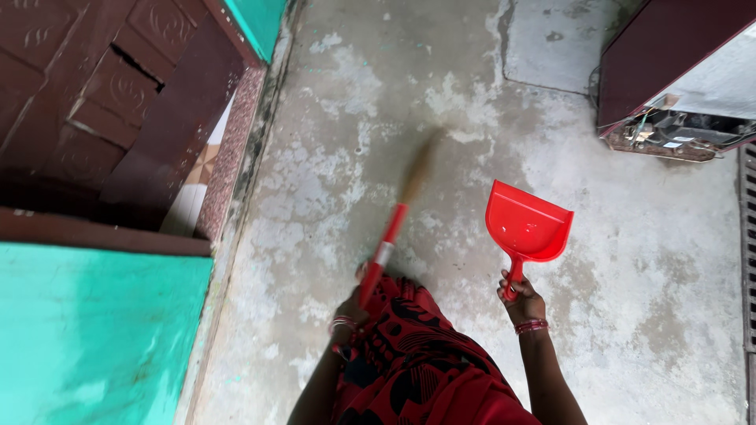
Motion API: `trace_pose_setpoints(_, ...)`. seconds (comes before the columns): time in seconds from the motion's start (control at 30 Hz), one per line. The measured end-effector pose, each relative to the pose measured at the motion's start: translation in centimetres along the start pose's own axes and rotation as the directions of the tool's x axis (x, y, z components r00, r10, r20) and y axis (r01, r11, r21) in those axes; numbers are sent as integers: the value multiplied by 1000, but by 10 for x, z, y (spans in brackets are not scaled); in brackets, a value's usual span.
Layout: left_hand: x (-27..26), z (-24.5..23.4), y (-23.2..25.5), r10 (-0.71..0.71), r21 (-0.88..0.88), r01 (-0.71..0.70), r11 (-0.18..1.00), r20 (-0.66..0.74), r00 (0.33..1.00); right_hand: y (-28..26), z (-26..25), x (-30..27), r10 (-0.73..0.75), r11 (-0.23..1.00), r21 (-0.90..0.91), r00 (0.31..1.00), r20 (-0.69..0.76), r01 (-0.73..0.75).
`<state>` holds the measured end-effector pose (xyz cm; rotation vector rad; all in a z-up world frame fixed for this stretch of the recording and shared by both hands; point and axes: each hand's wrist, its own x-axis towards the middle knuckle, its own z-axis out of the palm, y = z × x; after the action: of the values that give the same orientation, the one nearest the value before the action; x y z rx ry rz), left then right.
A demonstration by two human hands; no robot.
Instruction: The person walks across a concrete floor while holding a red dustpan and using a broom to sweep the surface.
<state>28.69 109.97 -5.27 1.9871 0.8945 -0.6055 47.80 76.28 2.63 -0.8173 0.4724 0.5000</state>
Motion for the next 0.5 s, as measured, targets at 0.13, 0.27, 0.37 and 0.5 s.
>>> trace_pose_setpoints(0.13, 40, -57, -14, -139, -279, 111, 954, -85, 987, 1, 15, 10, -44, 998, 40, 999, -5, 45)
trace_pose_setpoints(0.27, 85, -114, -3, -265, -455, 183, 872, -123, 956, 1, 39, 24, 1, 998, 58, 989, -150, 8)
trace_pose_setpoints(0.37, 113, -138, 8, -286, -383, 259, 887, -15, 958, 7, 57, 32, -6, 1000, 23, 967, -253, 12)
trace_pose_setpoints(0.5, 139, -131, 41, -138, -69, 149, 986, 150, 979, 16, 80, 44, -32, 999, 0, 939, -343, 34)
